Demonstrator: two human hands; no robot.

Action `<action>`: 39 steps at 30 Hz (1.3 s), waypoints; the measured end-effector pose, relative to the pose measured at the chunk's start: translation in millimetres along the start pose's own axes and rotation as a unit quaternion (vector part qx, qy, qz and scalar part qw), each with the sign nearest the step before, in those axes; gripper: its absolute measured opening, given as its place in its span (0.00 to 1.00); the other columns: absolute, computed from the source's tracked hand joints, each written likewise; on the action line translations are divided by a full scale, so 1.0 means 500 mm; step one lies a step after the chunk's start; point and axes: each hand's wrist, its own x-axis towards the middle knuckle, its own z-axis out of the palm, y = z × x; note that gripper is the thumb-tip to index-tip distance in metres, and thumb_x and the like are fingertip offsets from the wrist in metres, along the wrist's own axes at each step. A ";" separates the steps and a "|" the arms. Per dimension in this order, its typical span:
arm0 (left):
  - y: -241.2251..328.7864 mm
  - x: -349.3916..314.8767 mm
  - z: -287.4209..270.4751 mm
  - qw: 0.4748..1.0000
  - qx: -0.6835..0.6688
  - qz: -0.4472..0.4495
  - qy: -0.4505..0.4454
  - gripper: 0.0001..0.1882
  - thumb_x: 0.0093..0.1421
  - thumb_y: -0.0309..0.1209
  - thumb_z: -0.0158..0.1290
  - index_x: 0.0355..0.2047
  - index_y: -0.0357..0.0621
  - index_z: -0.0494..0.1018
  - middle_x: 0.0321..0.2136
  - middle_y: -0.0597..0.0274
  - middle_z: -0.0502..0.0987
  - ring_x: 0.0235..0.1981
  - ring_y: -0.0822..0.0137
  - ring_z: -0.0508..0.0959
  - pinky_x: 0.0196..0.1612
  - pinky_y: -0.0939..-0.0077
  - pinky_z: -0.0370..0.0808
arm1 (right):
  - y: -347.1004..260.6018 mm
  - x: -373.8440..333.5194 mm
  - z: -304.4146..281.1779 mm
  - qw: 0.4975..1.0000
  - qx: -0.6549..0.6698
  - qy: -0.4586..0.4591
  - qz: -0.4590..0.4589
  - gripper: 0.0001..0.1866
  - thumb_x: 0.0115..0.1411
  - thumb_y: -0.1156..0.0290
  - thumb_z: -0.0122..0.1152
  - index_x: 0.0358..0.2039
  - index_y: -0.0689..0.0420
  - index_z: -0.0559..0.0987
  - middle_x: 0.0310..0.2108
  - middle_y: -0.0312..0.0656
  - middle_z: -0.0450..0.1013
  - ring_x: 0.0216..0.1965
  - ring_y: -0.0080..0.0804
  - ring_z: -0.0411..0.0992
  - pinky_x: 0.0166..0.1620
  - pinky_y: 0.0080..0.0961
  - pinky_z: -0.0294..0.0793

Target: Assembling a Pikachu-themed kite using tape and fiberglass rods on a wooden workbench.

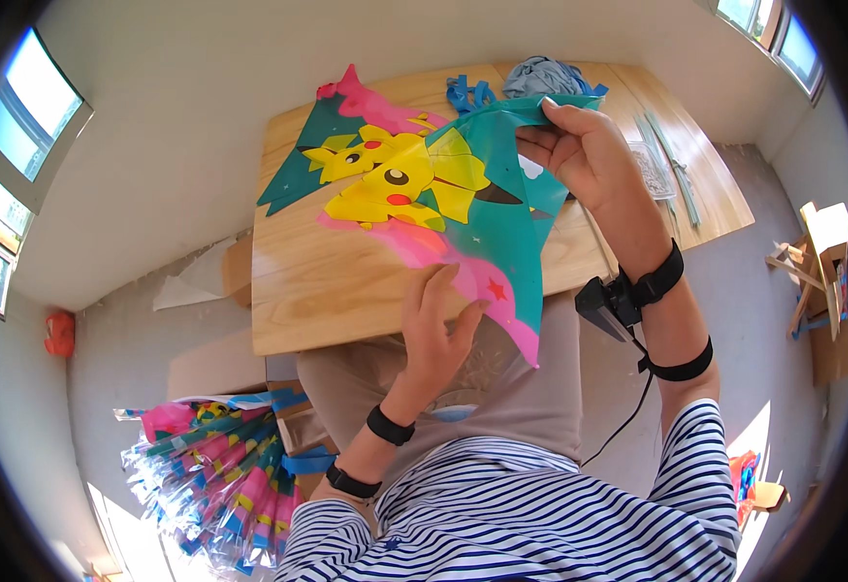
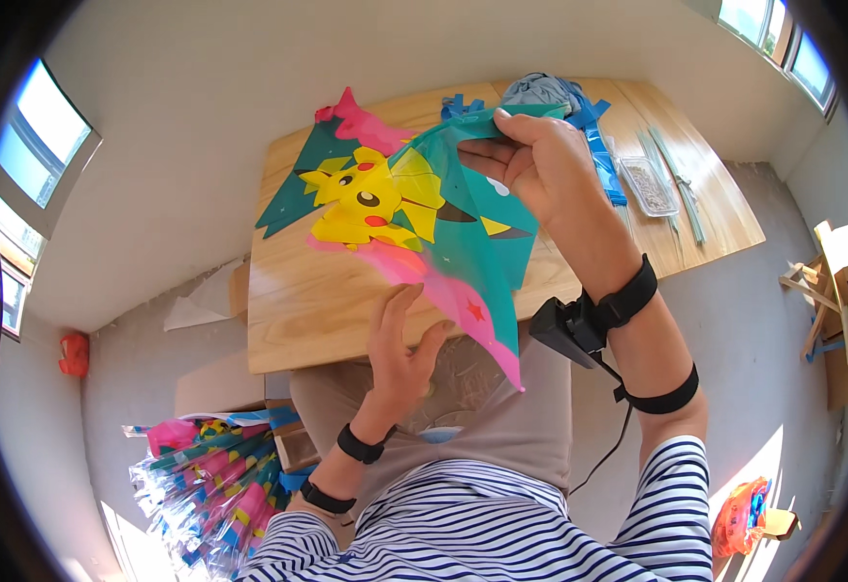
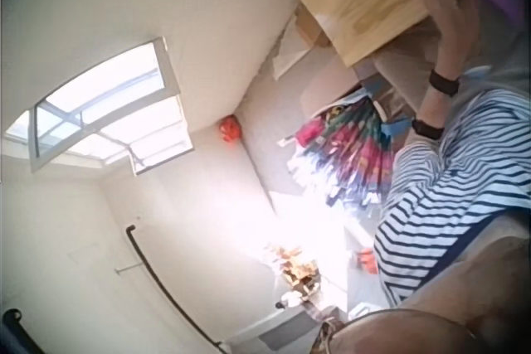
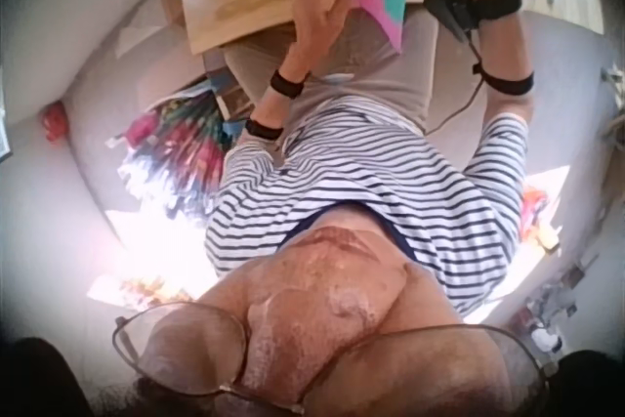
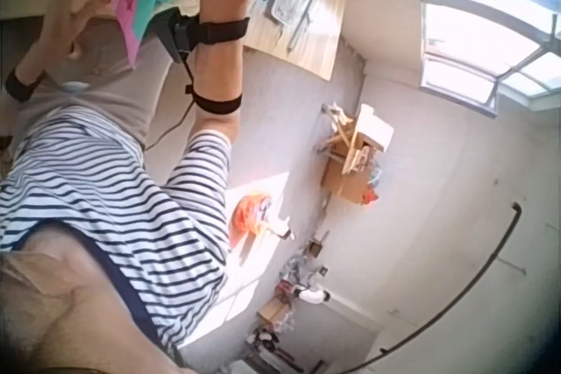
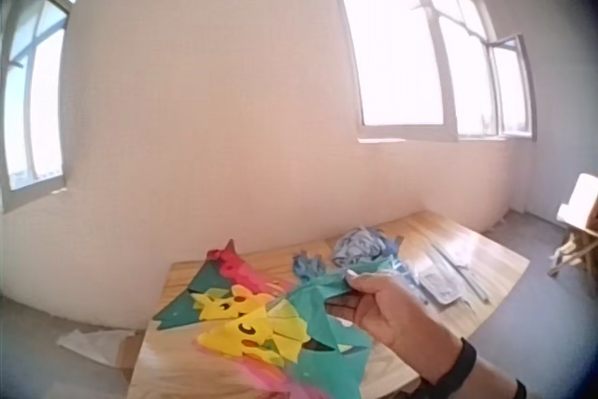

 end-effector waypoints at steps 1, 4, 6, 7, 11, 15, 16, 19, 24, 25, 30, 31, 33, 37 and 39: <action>-0.007 0.023 0.001 1.000 -0.010 0.003 0.019 0.22 0.52 0.23 0.62 0.48 0.37 0.72 0.44 0.47 0.74 0.44 0.47 0.73 0.49 0.58 0.70 | 0.000 -0.008 0.004 1.000 -0.008 -0.004 -0.001 0.10 0.66 0.78 0.49 0.42 0.74 0.71 0.43 0.60 0.75 0.43 0.57 0.78 0.51 0.49 0.79; -0.037 0.095 -0.009 0.996 0.020 0.042 0.071 0.16 0.53 0.21 0.62 0.42 0.36 0.73 0.40 0.51 0.76 0.42 0.52 0.75 0.47 0.64 0.71 | 0.000 -0.026 0.007 1.000 -0.025 -0.014 -0.004 0.10 0.66 0.78 0.50 0.40 0.73 0.73 0.41 0.58 0.76 0.41 0.54 0.79 0.50 0.47 0.80; -0.051 0.136 -0.014 0.993 0.048 0.055 0.089 0.14 0.52 0.21 0.62 0.40 0.36 0.73 0.38 0.53 0.76 0.42 0.53 0.75 0.45 0.65 0.71 | 0.004 -0.030 -0.004 0.999 -0.029 -0.018 -0.008 0.10 0.66 0.77 0.50 0.39 0.73 0.74 0.40 0.57 0.77 0.40 0.52 0.79 0.49 0.46 0.81; -0.052 0.155 -0.016 0.993 0.058 0.050 0.092 0.14 0.51 0.21 0.62 0.39 0.37 0.74 0.38 0.52 0.76 0.41 0.52 0.75 0.45 0.63 0.71 | 0.006 -0.034 -0.004 0.999 -0.028 -0.021 -0.006 0.10 0.66 0.77 0.50 0.39 0.73 0.75 0.39 0.57 0.77 0.40 0.52 0.79 0.48 0.46 0.81; -0.055 0.212 -0.005 0.990 0.082 0.066 0.098 0.13 0.50 0.22 0.61 0.38 0.39 0.74 0.36 0.54 0.76 0.41 0.51 0.75 0.41 0.61 0.71 | 0.016 -0.051 0.005 0.999 -0.018 -0.034 0.005 0.10 0.66 0.77 0.50 0.38 0.74 0.76 0.38 0.56 0.78 0.39 0.50 0.80 0.47 0.45 0.81; -0.051 0.236 0.008 0.981 0.117 0.106 0.113 0.09 0.54 0.18 0.59 0.36 0.37 0.75 0.32 0.56 0.77 0.33 0.60 0.76 0.37 0.69 0.73 | 0.020 -0.048 -0.007 0.997 -0.039 -0.067 0.013 0.09 0.66 0.76 0.53 0.40 0.70 0.77 0.41 0.55 0.78 0.42 0.46 0.79 0.49 0.43 0.81; -0.052 0.239 0.008 0.980 0.116 0.111 0.114 0.08 0.54 0.18 0.58 0.35 0.37 0.76 0.31 0.56 0.77 0.33 0.60 0.77 0.37 0.69 0.73 | 0.020 -0.048 -0.011 0.997 -0.043 -0.066 0.012 0.10 0.66 0.76 0.53 0.40 0.70 0.77 0.41 0.55 0.78 0.42 0.46 0.79 0.49 0.43 0.81; -0.058 0.240 -0.002 0.986 0.077 0.087 0.121 0.06 0.56 0.16 0.55 0.34 0.37 0.76 0.30 0.56 0.77 0.31 0.63 0.77 0.37 0.73 0.74 | 0.022 -0.047 -0.018 0.997 -0.050 -0.053 0.004 0.10 0.66 0.76 0.52 0.39 0.71 0.77 0.39 0.55 0.78 0.40 0.46 0.80 0.47 0.43 0.81; -0.055 0.212 -0.060 0.993 0.008 -0.011 0.115 0.06 0.58 0.15 0.52 0.34 0.36 0.76 0.28 0.58 0.77 0.30 0.68 0.77 0.35 0.77 0.73 | 0.008 -0.046 -0.030 0.999 -0.049 -0.008 -0.021 0.09 0.65 0.77 0.52 0.37 0.71 0.77 0.37 0.53 0.78 0.38 0.48 0.80 0.45 0.42 0.82; -0.062 0.184 -0.076 0.994 -0.008 -0.033 0.099 0.05 0.59 0.15 0.52 0.33 0.35 0.76 0.28 0.58 0.76 0.29 0.68 0.76 0.34 0.77 0.73 | 0.007 -0.045 -0.035 0.999 -0.048 -0.007 -0.022 0.09 0.65 0.77 0.52 0.37 0.71 0.77 0.37 0.53 0.78 0.38 0.48 0.80 0.46 0.43 0.82; -0.078 0.008 -0.120 0.979 -0.042 -0.167 -0.113 0.06 0.59 0.15 0.49 0.34 0.33 0.76 0.25 0.59 0.75 0.26 0.70 0.75 0.31 0.77 0.72 | 0.002 -0.018 -0.074 0.998 -0.058 -0.020 -0.026 0.09 0.65 0.77 0.52 0.41 0.71 0.75 0.40 0.55 0.78 0.41 0.51 0.79 0.49 0.44 0.81; -0.082 -0.025 -0.119 0.964 -0.069 -0.211 -0.144 0.07 0.57 0.15 0.49 0.34 0.33 0.76 0.24 0.57 0.76 0.25 0.67 0.76 0.31 0.75 0.73 | -0.005 -0.014 -0.089 0.997 -0.056 -0.059 -0.007 0.11 0.66 0.76 0.53 0.44 0.70 0.75 0.41 0.54 0.78 0.42 0.47 0.79 0.51 0.43 0.79; -0.133 -0.102 -0.109 0.956 -0.059 -0.222 -0.182 0.08 0.56 0.16 0.49 0.33 0.34 0.77 0.23 0.56 0.77 0.24 0.65 0.77 0.31 0.73 0.73 | -0.010 -0.011 -0.097 0.994 -0.070 -0.080 0.001 0.13 0.66 0.74 0.56 0.48 0.68 0.74 0.46 0.54 0.77 0.46 0.46 0.78 0.54 0.42 0.77; -0.161 -0.158 -0.102 0.936 -0.022 -0.271 -0.225 0.08 0.55 0.19 0.49 0.33 0.34 0.78 0.23 0.53 0.79 0.25 0.61 0.79 0.31 0.71 0.74 | 0.009 -0.020 -0.073 0.999 -0.045 -0.007 -0.001 0.08 0.65 0.78 0.48 0.38 0.68 0.75 0.38 0.55 0.78 0.39 0.46 0.79 0.49 0.46 0.80; -0.166 -0.164 -0.097 0.928 -0.016 -0.297 -0.224 0.08 0.55 0.21 0.51 0.33 0.34 0.78 0.24 0.53 0.80 0.25 0.61 0.80 0.32 0.71 0.75 | 0.013 -0.025 -0.067 0.998 -0.056 -0.007 0.000 0.08 0.65 0.78 0.48 0.38 0.68 0.75 0.38 0.55 0.78 0.38 0.46 0.79 0.49 0.45 0.80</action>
